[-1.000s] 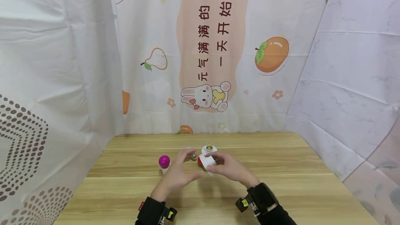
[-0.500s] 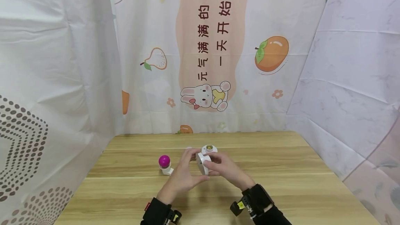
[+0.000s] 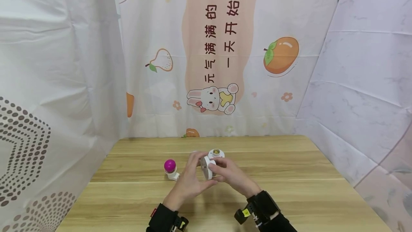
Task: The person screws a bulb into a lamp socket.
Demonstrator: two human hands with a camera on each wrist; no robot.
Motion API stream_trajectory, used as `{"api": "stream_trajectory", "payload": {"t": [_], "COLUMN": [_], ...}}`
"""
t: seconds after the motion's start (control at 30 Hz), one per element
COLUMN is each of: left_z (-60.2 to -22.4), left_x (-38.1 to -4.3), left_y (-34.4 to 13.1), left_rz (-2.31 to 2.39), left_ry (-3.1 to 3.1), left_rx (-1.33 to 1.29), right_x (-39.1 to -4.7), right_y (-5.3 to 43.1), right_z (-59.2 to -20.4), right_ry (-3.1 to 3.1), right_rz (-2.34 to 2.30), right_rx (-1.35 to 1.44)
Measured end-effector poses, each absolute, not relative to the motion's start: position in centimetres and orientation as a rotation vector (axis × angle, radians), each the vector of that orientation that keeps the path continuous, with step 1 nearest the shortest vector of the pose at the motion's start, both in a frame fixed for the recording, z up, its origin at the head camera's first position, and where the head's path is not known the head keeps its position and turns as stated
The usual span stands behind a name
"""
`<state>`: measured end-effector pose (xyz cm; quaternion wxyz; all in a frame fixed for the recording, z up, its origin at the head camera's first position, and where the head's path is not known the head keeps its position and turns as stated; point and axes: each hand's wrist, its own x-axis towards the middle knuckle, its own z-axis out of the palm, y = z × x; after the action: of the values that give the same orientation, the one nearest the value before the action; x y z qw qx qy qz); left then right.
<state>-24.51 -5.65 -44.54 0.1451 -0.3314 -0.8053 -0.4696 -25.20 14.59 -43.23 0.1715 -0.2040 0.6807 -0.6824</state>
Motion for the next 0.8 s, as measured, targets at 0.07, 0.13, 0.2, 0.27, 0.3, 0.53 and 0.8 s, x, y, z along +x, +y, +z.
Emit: {"api": "stream_trajectory", "payload": {"t": [0.07,0.13,0.2,0.27,0.3,0.53,0.8], "left_z": [-44.49,-44.49,-44.48,-44.52,-44.54,-44.51,-44.32], "left_x": [-24.44,-24.40,-24.40,-24.46,-24.50,-24.71,-24.69], "left_y": [-5.66,-5.68,-5.71,-5.75,-5.77,-5.96,-6.09], "left_rz": [-1.353,-1.352,-1.347,-1.346,-1.352,-1.377,-1.426], "left_ry": [-2.330,-2.340,-2.346,-2.340,-2.335,-2.333,-2.356], "left_rx": [-0.933,-0.916,-0.910,-0.931,-0.949,-1.045,-1.026], "right_x": [-25.11,-25.03,-24.95,-24.89,-24.90,-25.05,-25.11], "right_y": [14.55,14.54,14.52,14.52,14.54,14.81,15.00], "right_z": [-43.23,-43.20,-43.20,-43.18,-43.21,-43.31,-43.24], "right_ry": [1.944,1.954,1.954,1.937,1.928,1.867,1.888], "right_rz": [-1.929,-1.922,-1.917,-1.920,-1.925,-1.970,-1.941], "right_rx": [-0.571,-0.567,-0.574,-0.587,-0.589,-0.593,-0.594]}}
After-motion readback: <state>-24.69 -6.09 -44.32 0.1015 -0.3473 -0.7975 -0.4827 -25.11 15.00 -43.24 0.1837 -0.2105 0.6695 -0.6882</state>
